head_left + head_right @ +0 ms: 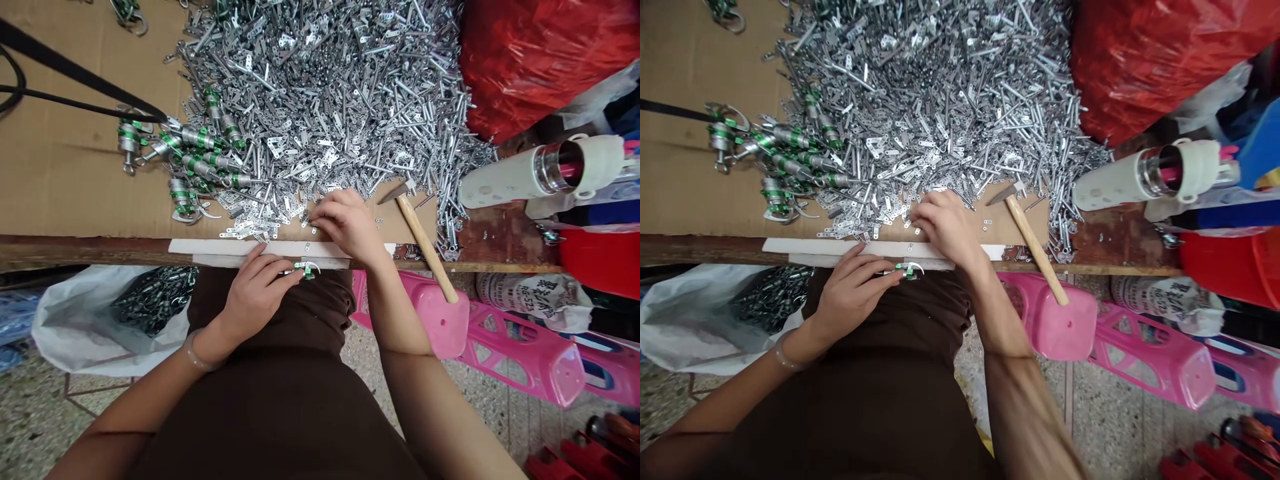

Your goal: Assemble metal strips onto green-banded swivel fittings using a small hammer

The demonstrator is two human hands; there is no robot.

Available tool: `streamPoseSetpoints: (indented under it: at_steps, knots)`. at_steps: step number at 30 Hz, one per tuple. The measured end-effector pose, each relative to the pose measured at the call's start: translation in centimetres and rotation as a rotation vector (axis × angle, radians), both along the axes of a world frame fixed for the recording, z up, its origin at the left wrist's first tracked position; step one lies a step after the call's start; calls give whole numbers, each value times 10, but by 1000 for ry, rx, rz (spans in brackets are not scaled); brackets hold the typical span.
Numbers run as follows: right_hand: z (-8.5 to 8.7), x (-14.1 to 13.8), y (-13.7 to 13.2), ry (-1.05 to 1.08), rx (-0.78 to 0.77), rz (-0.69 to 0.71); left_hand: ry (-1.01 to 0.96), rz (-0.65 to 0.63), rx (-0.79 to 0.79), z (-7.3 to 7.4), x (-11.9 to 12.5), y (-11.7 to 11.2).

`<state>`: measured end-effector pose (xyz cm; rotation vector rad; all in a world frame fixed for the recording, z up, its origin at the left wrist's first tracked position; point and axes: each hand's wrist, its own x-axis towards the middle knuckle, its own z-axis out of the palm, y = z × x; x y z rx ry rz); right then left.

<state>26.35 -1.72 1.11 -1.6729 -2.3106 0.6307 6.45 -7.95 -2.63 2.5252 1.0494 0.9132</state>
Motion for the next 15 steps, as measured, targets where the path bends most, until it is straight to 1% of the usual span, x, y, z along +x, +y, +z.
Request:
streamPoseSetpoints:
  at_steps: [2,4,6,7,9,12,15]
  knots:
    - [-2,-3,14,-106,-11,175,0,3,-9,0,0,0]
    - [-3,-6,25,-195,-10,310,-1,6,-16,0,0,0]
    - [0,-8,30,-218,-1,385,3,7,-20,0,0,0]
    - [3,-8,29,-193,-4,392,6,7,-22,0,0,1]
    - [9,-7,20,-70,-27,336,10,11,-26,1,0,1]
    - [15,-6,-10,152,-95,182,2,7,-30,1,0,1]
    - [12,-10,-44,214,-138,43,-7,14,-34,0,0,1]
